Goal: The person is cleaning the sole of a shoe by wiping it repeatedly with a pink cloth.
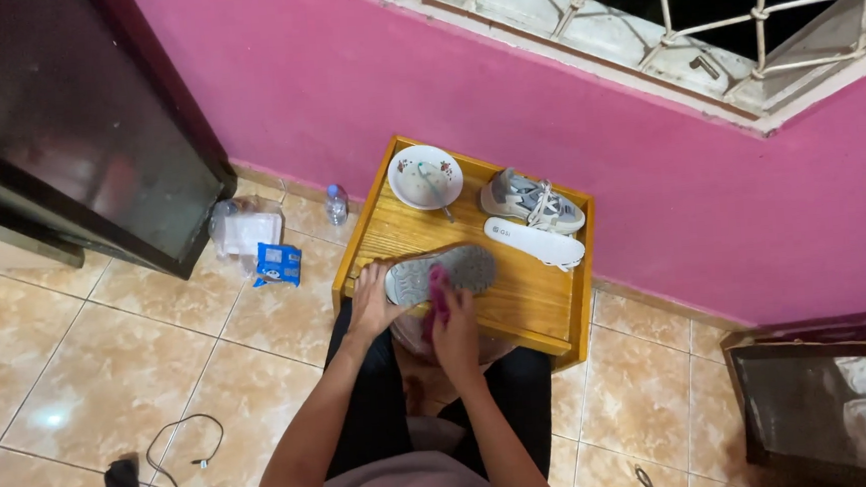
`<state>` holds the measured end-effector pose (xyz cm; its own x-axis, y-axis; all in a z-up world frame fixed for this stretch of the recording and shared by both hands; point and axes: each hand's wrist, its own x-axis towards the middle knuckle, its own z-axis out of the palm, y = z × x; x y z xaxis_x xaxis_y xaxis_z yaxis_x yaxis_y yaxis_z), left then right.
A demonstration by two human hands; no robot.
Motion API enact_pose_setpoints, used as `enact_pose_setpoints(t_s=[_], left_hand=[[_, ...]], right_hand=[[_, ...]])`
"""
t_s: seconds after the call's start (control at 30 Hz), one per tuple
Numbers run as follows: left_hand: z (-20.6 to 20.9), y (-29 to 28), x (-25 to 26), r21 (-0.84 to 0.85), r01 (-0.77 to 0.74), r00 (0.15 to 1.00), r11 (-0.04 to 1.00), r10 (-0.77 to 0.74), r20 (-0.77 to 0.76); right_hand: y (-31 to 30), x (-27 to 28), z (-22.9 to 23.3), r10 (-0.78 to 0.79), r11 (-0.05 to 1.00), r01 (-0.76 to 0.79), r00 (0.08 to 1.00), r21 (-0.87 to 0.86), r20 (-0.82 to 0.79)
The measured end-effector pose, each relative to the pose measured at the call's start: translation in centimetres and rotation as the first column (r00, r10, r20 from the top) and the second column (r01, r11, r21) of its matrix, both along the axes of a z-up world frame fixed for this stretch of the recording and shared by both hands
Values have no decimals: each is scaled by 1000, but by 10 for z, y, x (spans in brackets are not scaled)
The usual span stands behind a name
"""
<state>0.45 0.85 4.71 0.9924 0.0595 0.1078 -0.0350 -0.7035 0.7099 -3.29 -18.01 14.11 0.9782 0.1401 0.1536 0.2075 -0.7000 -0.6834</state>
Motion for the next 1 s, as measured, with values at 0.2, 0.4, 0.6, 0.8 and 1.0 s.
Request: enact_pose_setpoints(t_s=[0.2, 0.4, 0.6, 0.8, 1.0], left_hand=[[23, -4, -9, 5, -14, 1000, 1000, 14, -2], [-23, -3, 3, 21, -10, 1000, 1000, 10, 5], [-16, 0, -2, 42, 28, 998, 999, -25, -64], [5, 0, -1, -5, -2, 996, 1000, 2, -85], [14, -1, -3, 11, -1, 998, 1000, 2, -57]], right_hand=[[43, 31, -4, 18, 976, 27, 980, -218, 200], [45, -2, -60, 225, 960, -183, 955, -211, 193], [11, -13, -62, 281, 953, -251, 942, -169, 184], [-32, -3, -49, 28, 990, -8, 990, -142, 138], [-49, 24, -33, -151, 987, 147, 987, 70, 57]])
